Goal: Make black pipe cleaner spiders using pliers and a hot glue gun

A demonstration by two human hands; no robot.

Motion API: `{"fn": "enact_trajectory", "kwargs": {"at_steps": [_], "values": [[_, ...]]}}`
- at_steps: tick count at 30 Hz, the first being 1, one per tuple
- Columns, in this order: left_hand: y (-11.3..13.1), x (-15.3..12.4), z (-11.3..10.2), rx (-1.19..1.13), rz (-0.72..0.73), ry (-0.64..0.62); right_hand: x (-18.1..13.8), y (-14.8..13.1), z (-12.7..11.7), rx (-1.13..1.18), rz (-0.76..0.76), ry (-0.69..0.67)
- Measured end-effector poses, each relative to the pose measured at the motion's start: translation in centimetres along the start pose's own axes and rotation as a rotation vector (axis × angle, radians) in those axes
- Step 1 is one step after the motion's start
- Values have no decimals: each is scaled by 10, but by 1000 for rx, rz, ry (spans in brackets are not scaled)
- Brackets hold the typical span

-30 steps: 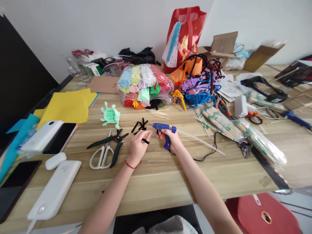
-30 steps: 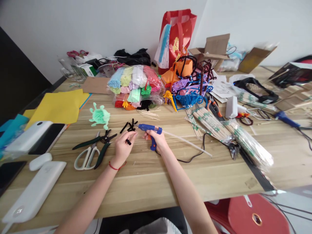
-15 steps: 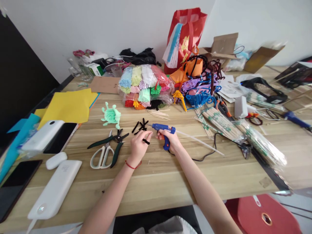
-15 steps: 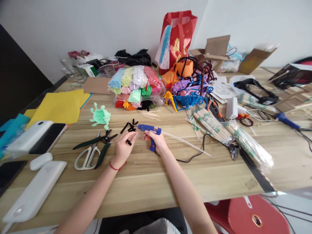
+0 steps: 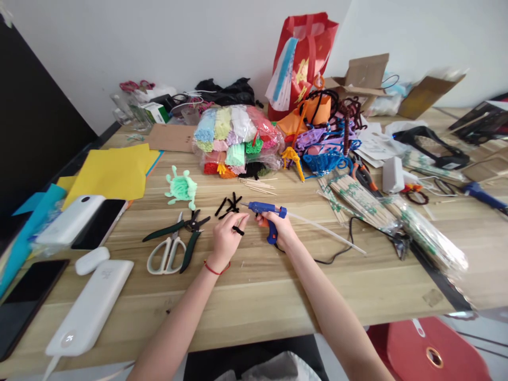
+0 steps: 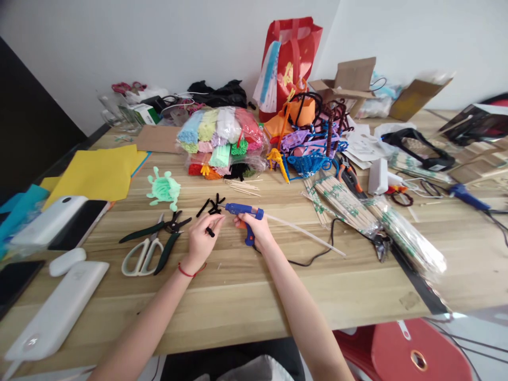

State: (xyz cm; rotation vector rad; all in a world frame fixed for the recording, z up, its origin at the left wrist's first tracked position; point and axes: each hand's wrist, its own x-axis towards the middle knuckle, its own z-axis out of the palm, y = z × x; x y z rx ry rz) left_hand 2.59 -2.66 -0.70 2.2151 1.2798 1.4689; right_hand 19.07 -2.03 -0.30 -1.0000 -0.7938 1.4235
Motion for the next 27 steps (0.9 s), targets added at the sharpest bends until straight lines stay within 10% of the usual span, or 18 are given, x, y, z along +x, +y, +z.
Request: {"fn": "enact_trajectory", "kwargs": {"at_steps": [27], "values": [[-1, -1, 3, -133, -114, 7, -1, 11, 14, 15, 102, -91]]}}
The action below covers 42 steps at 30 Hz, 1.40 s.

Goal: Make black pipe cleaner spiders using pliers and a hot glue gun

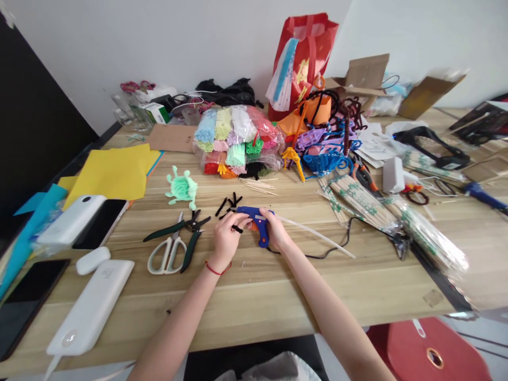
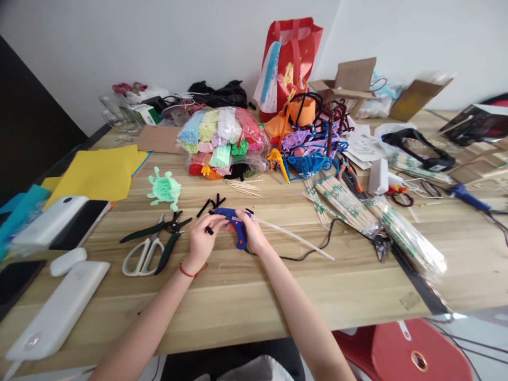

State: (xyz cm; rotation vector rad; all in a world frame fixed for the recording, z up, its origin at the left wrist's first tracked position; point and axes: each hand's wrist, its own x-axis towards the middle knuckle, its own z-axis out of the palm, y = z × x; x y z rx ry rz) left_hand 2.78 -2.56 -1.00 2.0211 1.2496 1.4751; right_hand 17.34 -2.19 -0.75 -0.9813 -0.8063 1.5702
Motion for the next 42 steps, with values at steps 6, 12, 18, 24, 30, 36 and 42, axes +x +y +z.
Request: {"fn": "enact_trajectory", "kwargs": {"at_steps": [6, 12, 18, 24, 30, 36, 42], "values": [[1, 3, -1, -34, -46, 32, -1, 3, 1, 8, -1, -20], [-4, 0, -1, 48, 4, -48, -3, 0, 6, 53, -7, 1], [-5, -3, -3, 172, 61, -101, -5, 1, 10, 40, -20, 48], [-1, -1, -4, 223, 57, -136, -4, 7, 8, -58, -67, 62], [-1, 1, -4, 197, 37, -161, -7, -1, 5, -312, -245, 47], [-2, 3, -4, 144, 32, -186, -11, -8, 2, -505, -357, 35], [-5, 2, -3, 97, 15, -184, -14, -10, 2, -554, -414, 36]]}}
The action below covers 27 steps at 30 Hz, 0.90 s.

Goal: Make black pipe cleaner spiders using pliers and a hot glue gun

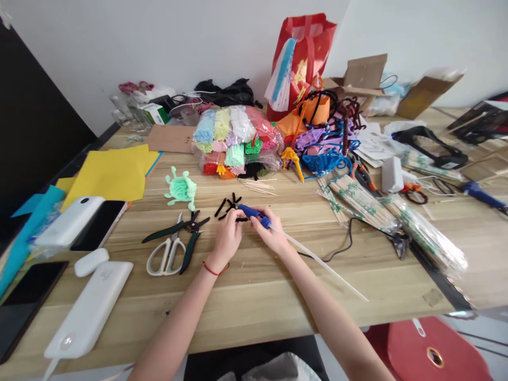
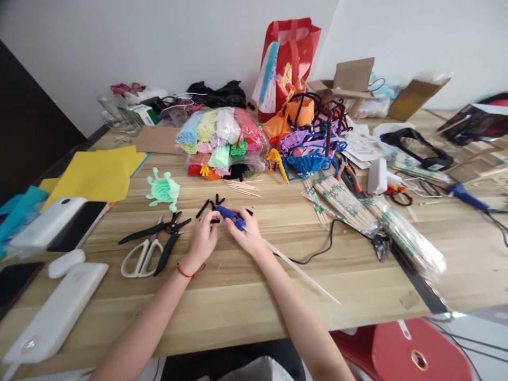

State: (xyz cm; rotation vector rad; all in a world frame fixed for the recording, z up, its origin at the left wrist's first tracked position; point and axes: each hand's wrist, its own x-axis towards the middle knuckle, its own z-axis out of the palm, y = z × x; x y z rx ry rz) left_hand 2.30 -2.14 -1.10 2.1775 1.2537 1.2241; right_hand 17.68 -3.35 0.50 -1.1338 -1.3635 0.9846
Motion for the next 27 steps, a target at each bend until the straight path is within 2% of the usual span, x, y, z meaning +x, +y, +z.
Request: {"fn": "enact_trajectory", "kwargs": {"at_steps": [8, 10, 13, 17, 20, 27], "values": [[-2, -1, 5, -45, 10, 2, -2, -2, -1, -75, -35, 55], [-1, -2, 6, -62, 1, 25, 1, -1, -3, 3, 16, 120], [0, -3, 6, -111, -53, 82, 8, 2, -8, 270, 142, 178], [1, -1, 2, -112, -79, 114, 17, 4, -13, 561, 257, 90], [3, 0, -1, -105, -18, 103, 18, 2, -13, 596, 292, 30], [8, 0, -1, -74, 39, 152, 14, -2, -9, 640, 351, 32]]}}
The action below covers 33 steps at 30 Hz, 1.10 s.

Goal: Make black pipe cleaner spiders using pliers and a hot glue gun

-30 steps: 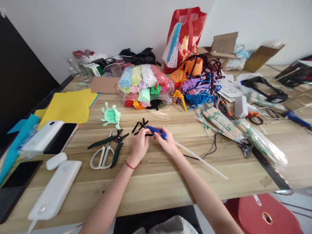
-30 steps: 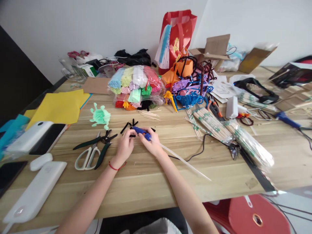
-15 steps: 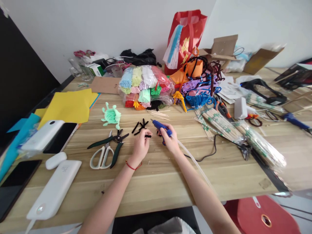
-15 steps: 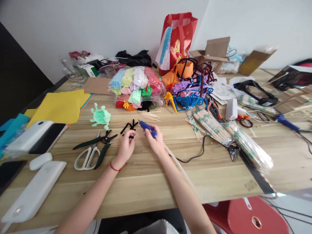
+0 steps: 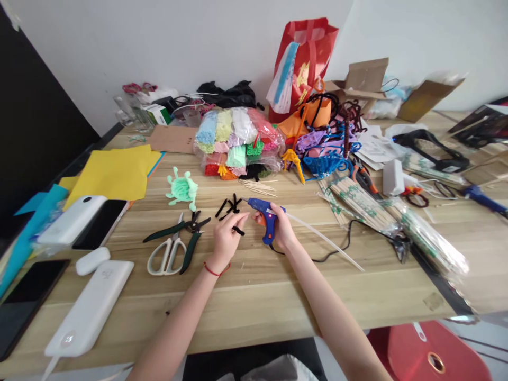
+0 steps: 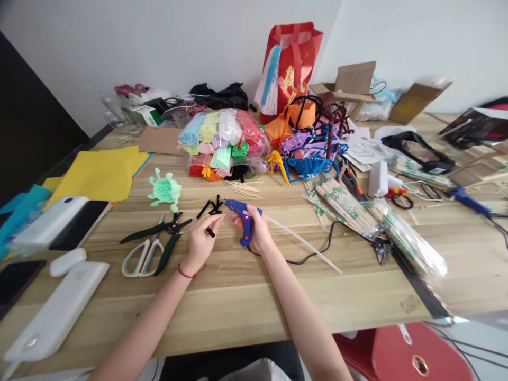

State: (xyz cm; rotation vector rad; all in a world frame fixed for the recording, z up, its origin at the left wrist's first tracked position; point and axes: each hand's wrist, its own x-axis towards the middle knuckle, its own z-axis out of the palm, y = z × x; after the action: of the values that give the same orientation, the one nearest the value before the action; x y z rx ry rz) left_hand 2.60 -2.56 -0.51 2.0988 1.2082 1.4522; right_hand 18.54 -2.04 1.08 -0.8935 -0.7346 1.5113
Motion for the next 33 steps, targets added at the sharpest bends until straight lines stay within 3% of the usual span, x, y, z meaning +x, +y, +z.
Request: {"fn": "enact_trajectory", "kwargs": {"at_steps": [9, 17, 25, 28, 33], "values": [[2, 0, 0, 12, -24, 28, -3, 15, 6, -98, 47, 3], [-1, 2, -1, -77, -30, 30, -5, 17, 8, -51, 86, -32], [-4, 1, -5, 71, 30, -76, -8, 16, 10, -116, 113, 39], [-5, 2, -7, 208, 43, -169, -7, 15, 6, -232, 93, -11], [-4, 4, -9, 378, 66, -284, -6, 9, -1, -693, -167, -35]]}}
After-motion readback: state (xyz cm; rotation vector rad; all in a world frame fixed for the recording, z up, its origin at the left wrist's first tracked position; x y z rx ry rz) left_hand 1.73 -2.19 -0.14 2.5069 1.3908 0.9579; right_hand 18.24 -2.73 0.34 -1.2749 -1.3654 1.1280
